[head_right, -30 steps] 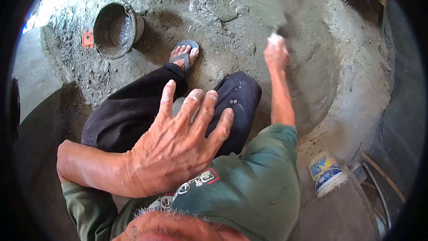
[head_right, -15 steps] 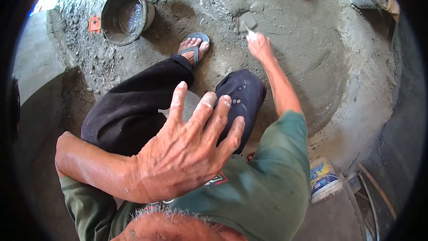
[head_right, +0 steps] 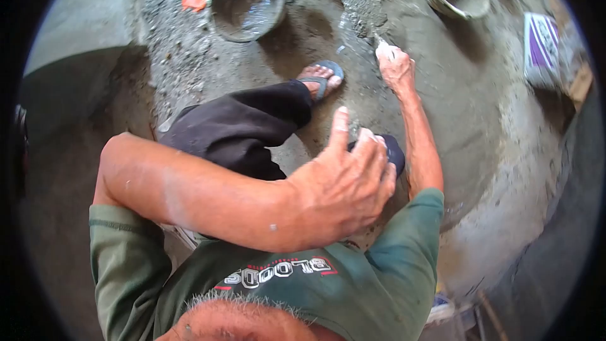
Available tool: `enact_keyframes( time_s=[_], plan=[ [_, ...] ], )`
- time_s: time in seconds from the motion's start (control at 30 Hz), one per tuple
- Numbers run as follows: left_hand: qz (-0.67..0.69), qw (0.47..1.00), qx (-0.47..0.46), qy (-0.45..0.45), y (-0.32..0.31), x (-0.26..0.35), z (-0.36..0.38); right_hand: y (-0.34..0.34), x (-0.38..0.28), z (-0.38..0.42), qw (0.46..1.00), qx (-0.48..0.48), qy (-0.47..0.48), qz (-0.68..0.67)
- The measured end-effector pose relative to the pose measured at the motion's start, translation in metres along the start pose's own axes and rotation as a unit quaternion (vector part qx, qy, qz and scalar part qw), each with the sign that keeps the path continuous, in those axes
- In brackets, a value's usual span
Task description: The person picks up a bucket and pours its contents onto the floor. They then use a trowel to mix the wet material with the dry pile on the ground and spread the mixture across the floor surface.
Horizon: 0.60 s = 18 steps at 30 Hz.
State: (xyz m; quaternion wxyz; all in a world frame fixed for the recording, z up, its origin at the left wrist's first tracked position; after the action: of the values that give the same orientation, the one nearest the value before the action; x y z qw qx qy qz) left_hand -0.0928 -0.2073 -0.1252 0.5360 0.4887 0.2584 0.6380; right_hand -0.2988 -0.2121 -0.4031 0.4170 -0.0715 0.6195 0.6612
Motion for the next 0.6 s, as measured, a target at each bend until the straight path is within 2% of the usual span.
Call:
enact_keyframes(
  time_s=[0.03, 0.1, 0.13, 0.17, 0.2, 0.23, 0.27, 0.3, 0.37, 0.43, 0.5, 0.6],
  plan=[
    [0.019, 1.000, 0.007, 0.003, -0.002, 0.001, -0.003, 0.007, -0.023, -0.008, 1.000, -0.005, 0.015, -0.003],
    [0.016, 1.000, 0.004, 0.013, -0.001, 0.001, -0.005, 0.015, -0.066, -0.014, 0.986, 0.049, 0.143, 0.068],
    [0.012, 1.000, 0.010, 0.014, -0.002, 0.002, -0.006, 0.009, -0.077, -0.025, 0.960, 0.092, 0.243, 0.102],
    [0.009, 1.000, 0.016, 0.013, -0.003, 0.003, -0.007, 0.007, -0.097, -0.031, 0.941, 0.093, 0.287, 0.155],
    [0.004, 1.000, 0.008, 0.011, -0.002, 0.003, -0.007, -0.003, -0.109, -0.041, 0.937, 0.078, 0.289, 0.182],
    [0.004, 1.000, 0.007, 0.014, 0.000, 0.002, -0.008, -0.010, -0.130, -0.042, 0.947, 0.090, 0.269, 0.149],
    [0.000, 1.000, 0.000, 0.012, 0.002, 0.002, -0.007, -0.026, -0.144, -0.049, 0.935, 0.112, 0.280, 0.186],
    [-0.003, 1.000, -0.008, 0.009, 0.002, 0.003, -0.008, -0.035, -0.161, -0.051, 0.911, 0.165, 0.339, 0.164],
    [-0.015, 1.000, 0.006, 0.026, -0.003, 0.004, -0.010, -0.055, -0.182, -0.051, 0.946, 0.169, 0.278, -0.017],
    [-0.026, 0.999, 0.022, 0.039, -0.010, 0.006, -0.014, -0.092, -0.174, -0.069, 0.978, 0.071, 0.176, 0.089],
    [-0.009, 0.997, 0.049, 0.058, -0.008, 0.004, -0.013, -0.099, -0.177, -0.070, 0.974, 0.056, 0.179, 0.128],
    [0.004, 0.997, 0.056, 0.043, -0.007, 0.004, -0.007, -0.100, -0.170, -0.063, 0.942, 0.193, 0.266, 0.065]
  ],
)
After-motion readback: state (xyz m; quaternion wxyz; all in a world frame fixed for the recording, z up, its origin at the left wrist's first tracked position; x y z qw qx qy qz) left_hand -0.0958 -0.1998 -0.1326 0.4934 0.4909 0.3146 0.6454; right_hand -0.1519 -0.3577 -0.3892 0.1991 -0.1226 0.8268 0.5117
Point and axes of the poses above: each hand's wrist, its own z-axis away from the middle knuckle, its own y-axis out of the back of the hand, x = y × z, the point moved 2 cm from there along -z, towards the middle knuckle, and after that the axes turned 6 degrees about -x, right-handed, at the moved point
